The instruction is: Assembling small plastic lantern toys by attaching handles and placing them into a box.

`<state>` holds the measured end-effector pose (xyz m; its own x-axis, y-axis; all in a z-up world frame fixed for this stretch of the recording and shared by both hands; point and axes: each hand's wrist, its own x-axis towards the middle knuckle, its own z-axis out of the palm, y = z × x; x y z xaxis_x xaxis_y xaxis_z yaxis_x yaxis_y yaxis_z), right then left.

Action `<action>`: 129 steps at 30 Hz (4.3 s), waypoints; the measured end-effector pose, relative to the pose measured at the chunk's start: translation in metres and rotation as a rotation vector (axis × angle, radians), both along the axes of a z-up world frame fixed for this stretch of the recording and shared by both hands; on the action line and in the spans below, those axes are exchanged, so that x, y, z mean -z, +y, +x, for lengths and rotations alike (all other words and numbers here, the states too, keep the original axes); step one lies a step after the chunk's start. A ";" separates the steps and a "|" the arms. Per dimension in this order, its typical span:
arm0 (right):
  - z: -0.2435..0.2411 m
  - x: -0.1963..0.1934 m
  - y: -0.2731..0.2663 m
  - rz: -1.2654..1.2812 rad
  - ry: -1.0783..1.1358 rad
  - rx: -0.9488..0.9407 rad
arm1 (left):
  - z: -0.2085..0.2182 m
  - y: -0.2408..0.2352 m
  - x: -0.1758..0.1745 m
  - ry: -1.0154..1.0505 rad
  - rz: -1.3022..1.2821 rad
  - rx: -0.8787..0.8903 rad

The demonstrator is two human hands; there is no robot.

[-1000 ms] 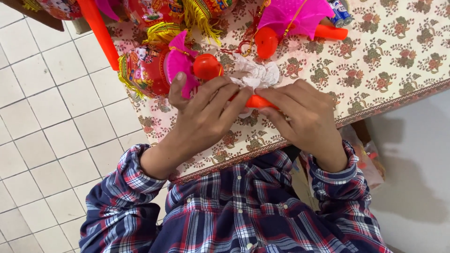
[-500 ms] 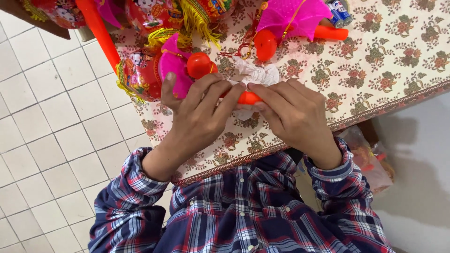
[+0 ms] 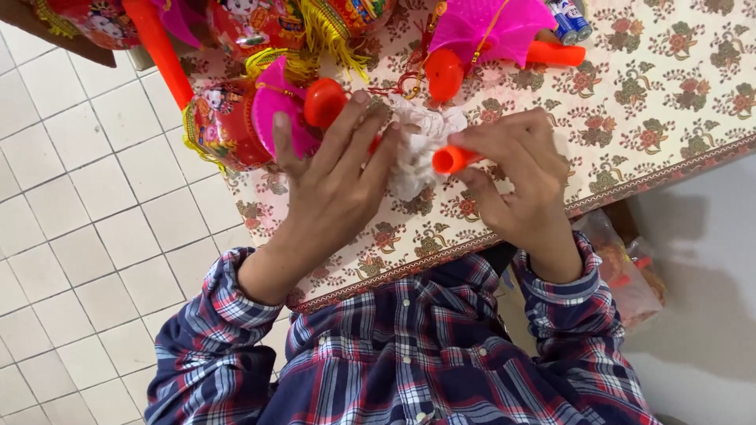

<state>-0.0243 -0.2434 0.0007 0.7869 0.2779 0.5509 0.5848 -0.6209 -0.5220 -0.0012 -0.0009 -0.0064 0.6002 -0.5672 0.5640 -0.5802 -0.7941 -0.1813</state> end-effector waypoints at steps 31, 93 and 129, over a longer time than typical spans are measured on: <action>0.062 0.002 -0.073 -0.304 -0.044 0.312 | 0.017 -0.058 -0.013 1.066 -0.815 0.745; 0.069 0.021 -0.098 -0.570 -0.193 0.434 | 0.027 -0.054 -0.026 0.843 -0.845 0.843; 0.052 -0.053 0.013 -0.332 -0.195 -0.366 | -0.006 0.019 -0.039 0.680 -1.147 0.500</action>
<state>0.0277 -0.2306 0.0536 0.4973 0.6998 0.5128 0.8609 -0.4712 -0.1918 -0.0071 0.0185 0.0330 0.8118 -0.2302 0.5366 -0.5508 0.0028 0.8346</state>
